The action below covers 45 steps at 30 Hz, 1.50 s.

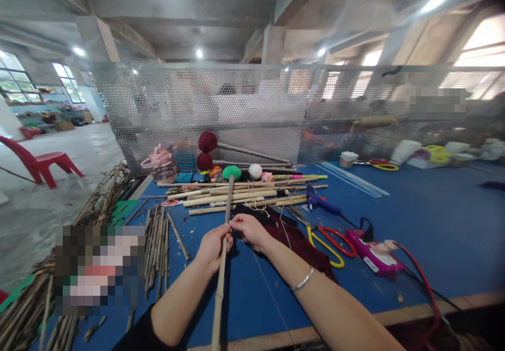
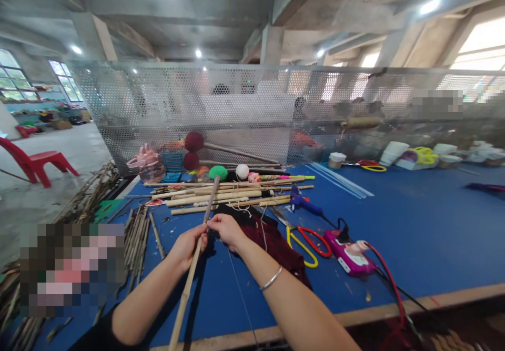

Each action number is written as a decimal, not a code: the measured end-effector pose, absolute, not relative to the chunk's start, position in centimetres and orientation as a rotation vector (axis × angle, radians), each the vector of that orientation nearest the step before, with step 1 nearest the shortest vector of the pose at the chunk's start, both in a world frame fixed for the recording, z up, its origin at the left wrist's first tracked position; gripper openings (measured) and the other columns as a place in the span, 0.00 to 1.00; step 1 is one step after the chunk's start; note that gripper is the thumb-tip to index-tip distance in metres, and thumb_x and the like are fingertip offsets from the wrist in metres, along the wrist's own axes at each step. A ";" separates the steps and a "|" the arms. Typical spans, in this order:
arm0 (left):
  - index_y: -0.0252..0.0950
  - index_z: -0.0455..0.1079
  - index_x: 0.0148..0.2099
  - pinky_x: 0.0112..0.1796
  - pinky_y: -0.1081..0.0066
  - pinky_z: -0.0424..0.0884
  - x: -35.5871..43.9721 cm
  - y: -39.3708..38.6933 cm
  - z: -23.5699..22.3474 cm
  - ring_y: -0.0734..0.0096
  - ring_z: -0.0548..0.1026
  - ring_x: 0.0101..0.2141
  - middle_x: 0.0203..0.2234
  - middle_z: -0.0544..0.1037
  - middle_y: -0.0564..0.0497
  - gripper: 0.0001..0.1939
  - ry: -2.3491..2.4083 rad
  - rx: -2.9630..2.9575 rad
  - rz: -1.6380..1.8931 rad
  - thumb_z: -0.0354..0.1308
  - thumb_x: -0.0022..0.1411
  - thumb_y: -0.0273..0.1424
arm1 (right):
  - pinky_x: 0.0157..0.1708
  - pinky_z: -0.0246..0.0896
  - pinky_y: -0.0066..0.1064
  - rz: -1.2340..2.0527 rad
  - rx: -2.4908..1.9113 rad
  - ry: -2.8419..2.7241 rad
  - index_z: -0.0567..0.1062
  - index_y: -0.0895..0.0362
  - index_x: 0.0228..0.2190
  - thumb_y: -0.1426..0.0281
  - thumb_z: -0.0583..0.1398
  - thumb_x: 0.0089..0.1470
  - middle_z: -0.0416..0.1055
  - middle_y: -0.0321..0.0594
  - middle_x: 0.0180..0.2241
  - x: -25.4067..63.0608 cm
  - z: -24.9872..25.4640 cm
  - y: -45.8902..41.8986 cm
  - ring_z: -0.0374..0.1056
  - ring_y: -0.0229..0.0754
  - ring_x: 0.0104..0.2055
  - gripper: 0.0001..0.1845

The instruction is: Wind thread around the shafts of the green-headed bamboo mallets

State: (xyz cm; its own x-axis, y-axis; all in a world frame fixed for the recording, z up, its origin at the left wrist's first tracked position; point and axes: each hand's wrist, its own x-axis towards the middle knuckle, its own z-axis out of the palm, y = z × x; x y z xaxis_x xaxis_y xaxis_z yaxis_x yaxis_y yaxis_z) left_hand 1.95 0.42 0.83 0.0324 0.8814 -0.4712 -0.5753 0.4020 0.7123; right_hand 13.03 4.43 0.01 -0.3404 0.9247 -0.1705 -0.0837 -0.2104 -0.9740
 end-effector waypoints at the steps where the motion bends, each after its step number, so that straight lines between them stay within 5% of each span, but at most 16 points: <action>1: 0.28 0.64 0.29 0.17 0.84 0.64 2.0 0.4 0.9 0.85 0.65 0.13 0.14 0.66 0.55 0.03 1.028 0.338 1.163 0.53 0.54 0.24 | 0.13 0.35 0.22 1.662 -1.082 -1.263 0.64 0.60 0.20 0.64 0.62 0.36 0.62 0.30 0.14 13.1 -0.1 4.6 0.46 0.25 0.12 0.14; 9: 0.27 0.66 0.33 0.22 0.83 0.68 2.4 -0.2 1.7 0.82 0.71 0.19 0.22 0.73 0.48 0.05 0.942 0.372 1.121 0.51 0.57 0.25 | 0.10 0.26 0.19 1.969 -1.011 -1.297 0.66 0.59 0.27 0.62 0.62 0.40 0.56 0.25 0.12 14.2 0.4 5.4 0.40 0.24 0.10 0.16; 15: 0.30 0.65 0.31 0.19 0.82 0.64 2.0 -1.0 1.2 0.79 0.70 0.19 0.21 0.73 0.50 0.12 1.066 0.812 1.067 0.60 0.49 0.35 | 0.10 0.33 0.20 1.860 -1.008 -1.352 0.65 0.61 0.23 0.65 0.64 0.37 0.58 0.27 0.12 14.8 1.0 5.1 0.45 0.24 0.11 0.15; 19: 0.29 0.66 0.30 0.19 0.82 0.63 1.9 -0.7 0.6 0.81 0.68 0.17 0.18 0.72 0.50 0.12 1.082 0.848 1.008 0.63 0.46 0.32 | 0.10 0.34 0.20 1.855 -1.021 -1.392 0.66 0.62 0.23 0.64 0.63 0.38 0.60 0.29 0.13 15.0 0.6 4.9 0.47 0.25 0.11 0.15; 26: 0.29 0.69 0.37 0.26 0.79 0.69 1.8 -0.4 1.4 0.76 0.74 0.27 0.33 0.76 0.42 0.09 0.890 0.670 0.955 0.57 0.53 0.29 | 0.10 0.27 0.18 2.077 -0.906 -1.316 0.66 0.61 0.26 0.66 0.63 0.40 0.56 0.26 0.13 16.0 0.5 5.4 0.40 0.23 0.11 0.13; 33: 0.30 0.66 0.27 0.17 0.81 0.60 0.9 -0.2 0.4 0.83 0.64 0.15 0.16 0.69 0.55 0.17 1.171 0.921 0.936 0.65 0.40 0.37 | 0.09 0.25 0.20 1.977 -1.066 -1.350 0.64 0.59 0.23 0.67 0.62 0.39 0.45 0.21 0.08 15.7 0.0 5.3 0.34 0.24 0.10 0.12; 40: 0.29 0.67 0.29 0.24 0.80 0.65 0.9 -0.3 1.1 0.80 0.70 0.22 0.25 0.73 0.48 0.15 0.944 0.811 0.905 0.64 0.42 0.35 | 0.11 0.26 0.19 2.150 -0.862 -1.317 0.67 0.60 0.32 0.64 0.62 0.42 0.53 0.24 0.12 15.9 0.0 5.3 0.37 0.23 0.11 0.16; 45: 0.31 0.66 0.30 0.23 0.78 0.66 1.0 -0.6 0.8 0.76 0.72 0.24 0.24 0.73 0.48 0.16 1.046 0.822 0.839 0.64 0.43 0.37 | 0.09 0.28 0.20 1.972 -0.991 -1.437 0.65 0.60 0.24 0.62 0.62 0.41 0.57 0.26 0.12 15.3 -0.8 5.3 0.40 0.24 0.10 0.15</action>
State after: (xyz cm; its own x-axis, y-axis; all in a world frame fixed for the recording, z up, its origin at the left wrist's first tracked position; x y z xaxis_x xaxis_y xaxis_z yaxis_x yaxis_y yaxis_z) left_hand 0.96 -0.64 0.85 0.2720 0.8815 -0.3859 -0.1848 0.4414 0.8781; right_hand 15.30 5.27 -0.76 -0.6086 0.7487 -0.2627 0.0207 -0.3160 -0.9485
